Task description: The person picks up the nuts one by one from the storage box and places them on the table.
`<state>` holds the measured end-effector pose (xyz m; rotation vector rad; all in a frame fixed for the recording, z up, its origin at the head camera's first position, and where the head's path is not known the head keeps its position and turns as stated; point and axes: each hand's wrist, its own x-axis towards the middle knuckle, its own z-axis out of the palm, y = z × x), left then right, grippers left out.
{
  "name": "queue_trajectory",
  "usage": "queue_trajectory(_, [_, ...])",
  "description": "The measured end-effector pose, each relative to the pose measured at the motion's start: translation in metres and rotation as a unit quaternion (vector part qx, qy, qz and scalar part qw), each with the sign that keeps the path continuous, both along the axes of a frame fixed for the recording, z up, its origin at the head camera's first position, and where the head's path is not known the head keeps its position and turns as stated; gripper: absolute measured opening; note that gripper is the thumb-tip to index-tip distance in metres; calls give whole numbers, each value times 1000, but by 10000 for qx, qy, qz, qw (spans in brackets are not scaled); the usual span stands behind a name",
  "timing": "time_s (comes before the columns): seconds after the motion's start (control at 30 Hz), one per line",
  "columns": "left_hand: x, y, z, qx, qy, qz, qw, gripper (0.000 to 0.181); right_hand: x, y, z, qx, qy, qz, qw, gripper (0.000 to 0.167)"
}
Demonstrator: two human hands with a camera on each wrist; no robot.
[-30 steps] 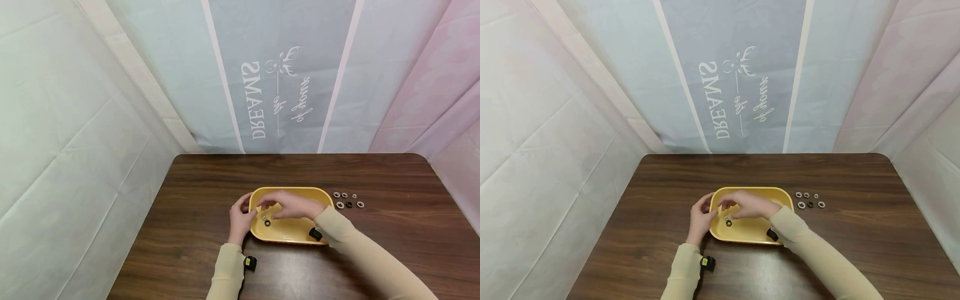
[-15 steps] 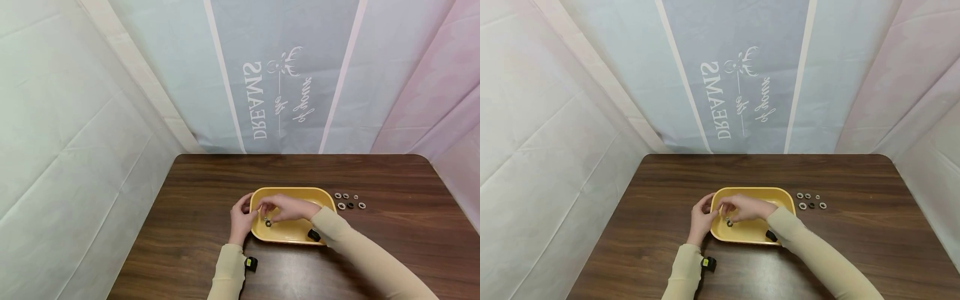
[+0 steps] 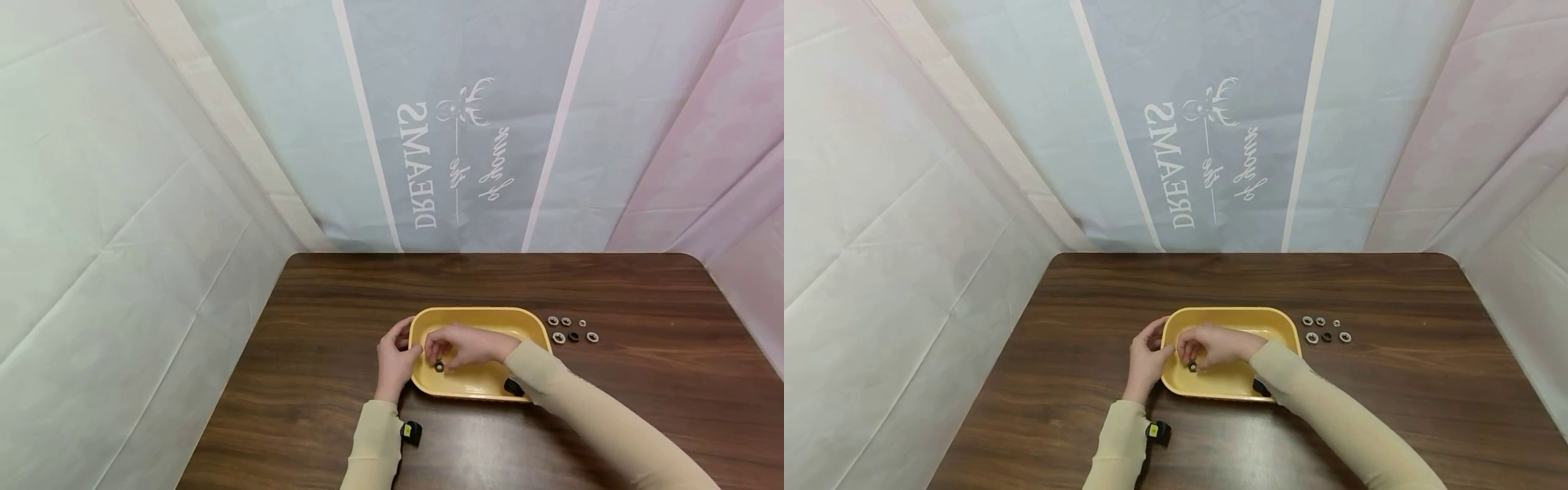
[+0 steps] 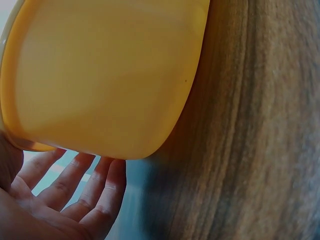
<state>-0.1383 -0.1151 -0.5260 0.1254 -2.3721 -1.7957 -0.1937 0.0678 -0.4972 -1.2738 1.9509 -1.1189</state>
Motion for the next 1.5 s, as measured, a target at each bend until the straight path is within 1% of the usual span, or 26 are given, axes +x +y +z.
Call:
queue_trajectory(0.2, [1,0,0,9,-39,-11,10000,55,-1,0,-5,-46,-1,23,10000,38])
queue_trajectory(0.43, [1,1,2,23,-92,-9,10000,56,-3,1,-11,6,158,24,9999,39])
queue_trajectory(0.63, [0,1,0,56,-68,3,10000,57,-2,2,-11,134,202,-8,9997,39])
queue_trajectory(0.8, [-1,1,-1,87,-54,-5,9999,57,-1,1,-11,234,370,-57,9990,39])
queue_trajectory(0.83, [0,2,1,112,-61,-15,9999,56,-1,1,-11,242,402,-60,9989,39])
queue_trajectory(1.0, [11,6,30,240,23,-146,9996,53,1,1,-9,257,478,-78,9985,40])
queue_trajectory(1.07, [15,7,39,221,69,-172,9996,52,1,2,-8,247,497,-75,9984,40])
queue_trajectory(1.27, [15,7,38,176,164,-174,9996,50,-1,4,-11,192,606,-65,9980,42])
queue_trajectory(1.33, [16,7,39,179,133,-191,9996,51,-2,5,-10,172,640,-75,9978,42])
queue_trajectory(1.43, [15,6,37,197,58,-203,9996,51,-3,7,-6,99,708,-132,9974,41])
queue_trajectory(1.47, [14,6,37,204,36,-199,9996,51,-4,8,-4,92,705,-153,9973,41])
queue_trajectory(1.5, [12,5,33,192,9,-193,9996,52,-4,8,-2,97,690,-181,9974,40])
